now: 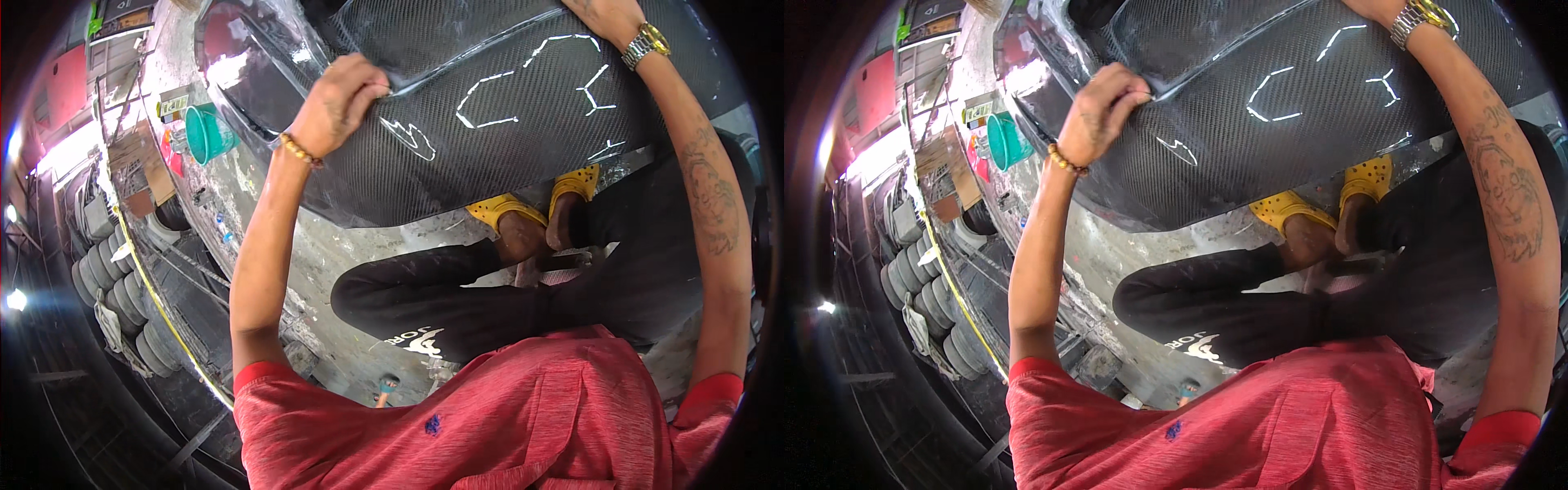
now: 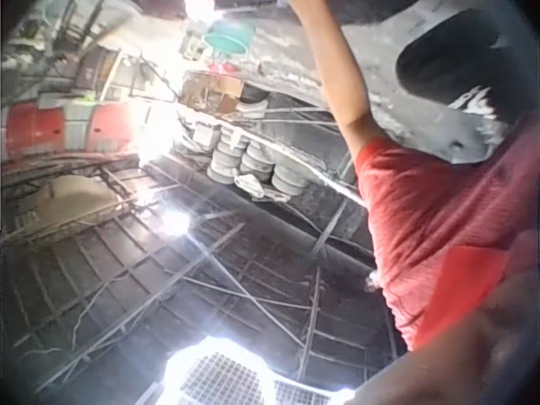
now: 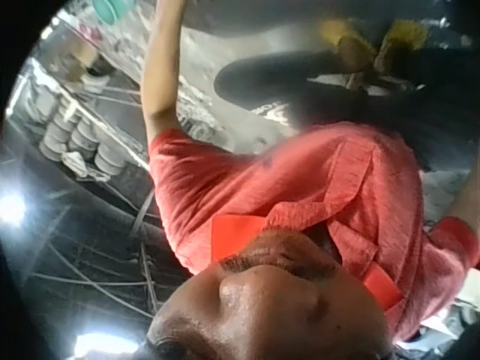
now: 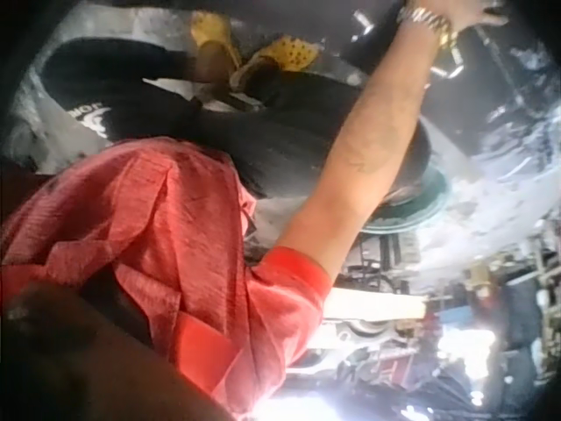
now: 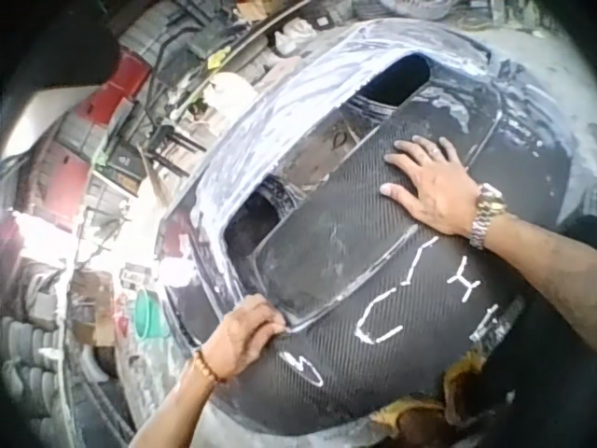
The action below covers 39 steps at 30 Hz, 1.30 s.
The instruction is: Sand the surface of a carbon fiber car hood.
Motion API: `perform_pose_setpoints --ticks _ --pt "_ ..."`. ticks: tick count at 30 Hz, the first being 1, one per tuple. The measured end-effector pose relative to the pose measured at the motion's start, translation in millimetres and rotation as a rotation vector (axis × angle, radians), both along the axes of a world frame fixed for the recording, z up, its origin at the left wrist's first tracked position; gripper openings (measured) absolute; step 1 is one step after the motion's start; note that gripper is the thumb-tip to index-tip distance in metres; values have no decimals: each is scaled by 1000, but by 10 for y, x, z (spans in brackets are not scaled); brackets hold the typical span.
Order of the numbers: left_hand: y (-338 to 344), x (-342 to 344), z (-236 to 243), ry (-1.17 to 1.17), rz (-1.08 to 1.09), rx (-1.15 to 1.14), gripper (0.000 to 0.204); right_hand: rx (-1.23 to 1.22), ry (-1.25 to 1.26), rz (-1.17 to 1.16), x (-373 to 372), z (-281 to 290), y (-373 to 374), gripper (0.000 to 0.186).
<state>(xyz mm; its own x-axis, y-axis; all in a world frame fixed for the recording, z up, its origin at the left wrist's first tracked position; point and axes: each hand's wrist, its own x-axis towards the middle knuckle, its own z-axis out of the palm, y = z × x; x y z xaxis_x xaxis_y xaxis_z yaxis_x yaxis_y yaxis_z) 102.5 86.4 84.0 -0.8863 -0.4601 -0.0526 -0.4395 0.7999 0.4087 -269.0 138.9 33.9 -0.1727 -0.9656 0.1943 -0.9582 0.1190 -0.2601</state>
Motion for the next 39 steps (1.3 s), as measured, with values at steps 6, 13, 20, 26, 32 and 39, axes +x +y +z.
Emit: perform_pose_setpoints --ticks 6,13,20,26,32,39 --pt "-75 134 49 -3 -49 -26 4 20 0 -1 13 18 2 58" --pt "-47 35 -35 -79 -96 -64 4 20 3 -5 -7 -10 -3 58" --pt "-29 24 -25 38 -141 -82 7 18 -4 -3 8 -26 -7 59" --pt "25 -31 -19 -22 -110 -82 6 4 -16 0 -4 -12 -1 59" --pt "78 -112 -34 -23 -48 41 6 7 -12 0 1 4 3 59" --pt "8 110 -14 -127 -89 -99 5 -2 3 0 0 -9 3 59"
